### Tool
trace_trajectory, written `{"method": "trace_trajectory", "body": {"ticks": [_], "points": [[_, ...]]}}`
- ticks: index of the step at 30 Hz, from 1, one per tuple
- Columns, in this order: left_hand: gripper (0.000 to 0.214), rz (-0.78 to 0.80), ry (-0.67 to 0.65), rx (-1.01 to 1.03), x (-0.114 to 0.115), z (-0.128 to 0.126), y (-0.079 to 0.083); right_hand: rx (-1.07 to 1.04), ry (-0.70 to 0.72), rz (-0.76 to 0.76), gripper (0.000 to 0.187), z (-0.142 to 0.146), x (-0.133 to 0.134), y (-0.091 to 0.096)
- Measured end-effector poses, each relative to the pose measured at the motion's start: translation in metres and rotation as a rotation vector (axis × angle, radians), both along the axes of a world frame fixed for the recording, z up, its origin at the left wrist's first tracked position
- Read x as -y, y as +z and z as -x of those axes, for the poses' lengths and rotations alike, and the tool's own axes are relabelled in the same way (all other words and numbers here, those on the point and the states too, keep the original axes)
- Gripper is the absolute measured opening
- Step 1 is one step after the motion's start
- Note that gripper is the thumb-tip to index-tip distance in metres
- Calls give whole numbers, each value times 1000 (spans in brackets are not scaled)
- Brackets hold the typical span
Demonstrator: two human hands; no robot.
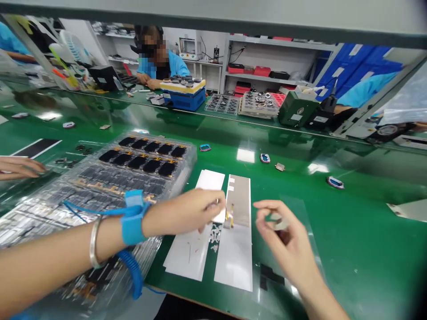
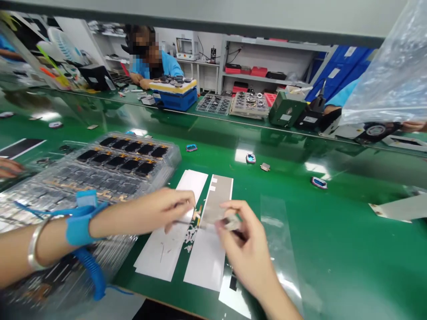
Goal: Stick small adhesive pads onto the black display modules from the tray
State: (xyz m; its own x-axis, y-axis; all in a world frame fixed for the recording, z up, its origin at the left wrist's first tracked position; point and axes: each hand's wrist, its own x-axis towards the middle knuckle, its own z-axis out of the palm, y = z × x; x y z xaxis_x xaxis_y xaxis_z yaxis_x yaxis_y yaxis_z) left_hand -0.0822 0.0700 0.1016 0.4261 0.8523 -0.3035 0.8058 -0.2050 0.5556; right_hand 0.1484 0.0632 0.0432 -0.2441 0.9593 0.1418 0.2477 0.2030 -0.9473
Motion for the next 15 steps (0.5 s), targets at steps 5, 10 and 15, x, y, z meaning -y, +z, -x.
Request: {"method": "trace_trajectory", "body": {"ticks": [5, 10, 15], "points": [[15, 367, 36, 581, 12, -21, -36, -11, 143, 90, 26, 21, 12, -18], [19, 352, 108, 642, 12, -19, -44, -8, 60, -14, 16, 23, 22, -43], [17, 400, 123, 603, 11, -18, -43, 86, -11, -371, 20, 25, 21, -42]]}}
